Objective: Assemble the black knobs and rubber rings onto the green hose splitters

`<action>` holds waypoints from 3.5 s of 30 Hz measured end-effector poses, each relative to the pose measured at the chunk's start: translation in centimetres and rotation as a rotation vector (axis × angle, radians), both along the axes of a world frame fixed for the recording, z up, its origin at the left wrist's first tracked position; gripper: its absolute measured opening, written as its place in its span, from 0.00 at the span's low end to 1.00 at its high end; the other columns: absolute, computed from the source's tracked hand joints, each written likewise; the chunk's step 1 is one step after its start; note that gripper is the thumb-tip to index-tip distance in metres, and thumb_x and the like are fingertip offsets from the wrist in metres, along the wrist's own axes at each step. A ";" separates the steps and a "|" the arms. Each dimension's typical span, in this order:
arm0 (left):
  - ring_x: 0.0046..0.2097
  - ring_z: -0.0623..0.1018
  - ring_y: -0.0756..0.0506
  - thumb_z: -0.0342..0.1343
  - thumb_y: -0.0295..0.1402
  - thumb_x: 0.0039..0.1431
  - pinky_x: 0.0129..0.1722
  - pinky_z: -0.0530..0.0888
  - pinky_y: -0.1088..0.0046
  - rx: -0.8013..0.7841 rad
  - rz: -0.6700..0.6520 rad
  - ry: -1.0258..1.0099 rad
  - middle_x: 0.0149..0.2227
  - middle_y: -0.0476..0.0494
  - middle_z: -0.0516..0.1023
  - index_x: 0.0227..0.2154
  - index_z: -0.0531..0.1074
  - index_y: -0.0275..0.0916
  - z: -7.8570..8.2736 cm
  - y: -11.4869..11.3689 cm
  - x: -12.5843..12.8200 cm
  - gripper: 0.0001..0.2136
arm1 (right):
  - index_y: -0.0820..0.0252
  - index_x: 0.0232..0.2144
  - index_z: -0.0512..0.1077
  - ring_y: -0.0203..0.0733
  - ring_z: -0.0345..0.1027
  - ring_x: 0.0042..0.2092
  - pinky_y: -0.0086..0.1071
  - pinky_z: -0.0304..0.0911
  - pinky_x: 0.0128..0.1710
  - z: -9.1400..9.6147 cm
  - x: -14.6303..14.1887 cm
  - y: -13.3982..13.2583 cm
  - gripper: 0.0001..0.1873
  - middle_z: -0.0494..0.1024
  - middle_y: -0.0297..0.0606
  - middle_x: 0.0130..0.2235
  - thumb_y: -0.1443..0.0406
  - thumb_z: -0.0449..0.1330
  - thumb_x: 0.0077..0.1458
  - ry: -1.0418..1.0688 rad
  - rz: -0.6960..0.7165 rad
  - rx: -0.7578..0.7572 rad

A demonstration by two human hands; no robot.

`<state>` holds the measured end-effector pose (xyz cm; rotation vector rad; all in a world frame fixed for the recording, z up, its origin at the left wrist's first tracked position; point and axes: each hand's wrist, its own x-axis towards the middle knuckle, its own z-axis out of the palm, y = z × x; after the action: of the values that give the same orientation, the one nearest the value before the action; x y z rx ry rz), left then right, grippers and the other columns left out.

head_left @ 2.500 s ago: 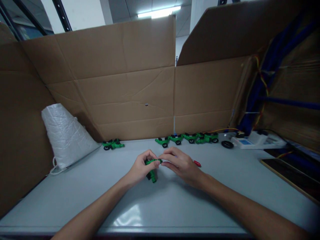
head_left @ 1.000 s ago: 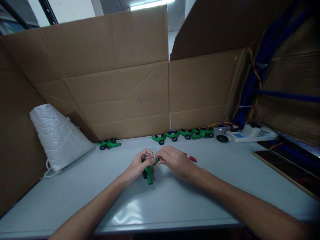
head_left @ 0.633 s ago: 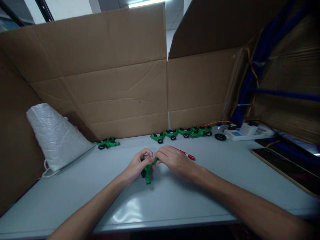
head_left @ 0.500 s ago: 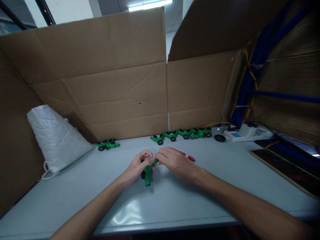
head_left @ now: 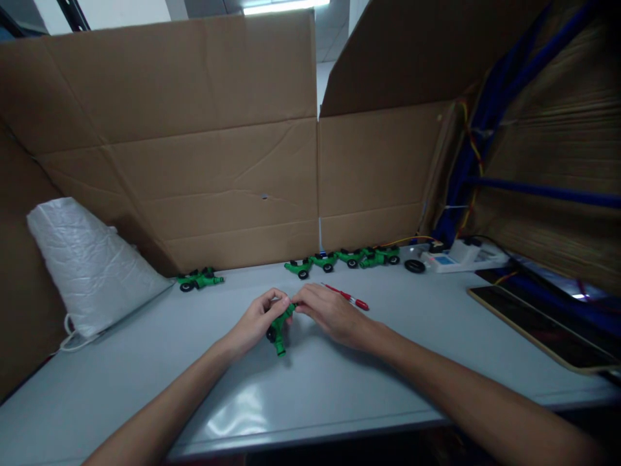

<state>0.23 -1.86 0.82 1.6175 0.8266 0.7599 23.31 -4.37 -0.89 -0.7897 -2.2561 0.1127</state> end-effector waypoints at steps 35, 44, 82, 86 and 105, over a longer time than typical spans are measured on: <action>0.37 0.78 0.46 0.59 0.57 0.66 0.36 0.69 0.73 -0.055 -0.061 -0.083 0.36 0.45 0.78 0.42 0.72 0.38 -0.3 -0.3 0.1 0.24 | 0.57 0.31 0.71 0.41 0.68 0.35 0.34 0.63 0.36 -0.5 -0.6 1.0 0.11 0.76 0.34 0.32 0.58 0.66 0.62 0.590 0.073 -0.572; 0.38 0.78 0.45 0.61 0.57 0.65 0.37 0.71 0.72 -0.048 -0.030 -0.091 0.37 0.44 0.77 0.41 0.73 0.38 -0.5 0.1 0.1 0.24 | 0.59 0.38 0.76 0.41 0.73 0.37 0.34 0.67 0.39 -0.6 -0.7 0.9 0.09 0.80 0.35 0.35 0.59 0.64 0.65 0.539 0.058 -0.579; 0.36 0.76 0.45 0.65 0.51 0.63 0.38 0.69 0.72 0.508 0.267 0.310 0.35 0.47 0.78 0.43 0.77 0.40 -1.1 2.9 -2.4 0.18 | 0.56 0.38 0.74 0.48 0.77 0.39 0.35 0.59 0.36 -0.4 0.4 0.6 0.11 0.84 0.42 0.40 0.63 0.55 0.74 -0.295 -0.447 -0.155; 0.36 0.76 0.44 0.61 0.50 0.67 0.38 0.68 0.72 0.568 0.257 0.402 0.35 0.46 0.79 0.42 0.78 0.41 -0.6 2.4 -2.6 0.16 | 0.57 0.37 0.74 0.47 0.76 0.41 0.36 0.61 0.40 -0.2 0.4 0.5 0.11 0.83 0.42 0.40 0.64 0.55 0.74 -0.219 -0.363 -0.162; 0.36 0.79 0.39 0.53 0.59 0.68 0.36 0.65 0.68 0.637 0.186 0.738 0.33 0.45 0.81 0.48 0.69 0.42 0.4 1.3 -2.4 0.24 | 0.57 0.46 0.71 0.49 0.74 0.44 0.37 0.62 0.40 0.6 0.7 -0.7 0.13 0.80 0.42 0.48 0.55 0.64 0.68 -0.336 -0.244 -0.215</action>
<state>-2.22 -0.52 1.17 2.4866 1.3588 0.5734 23.98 -5.06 -0.34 -1.2735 -2.4628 0.1146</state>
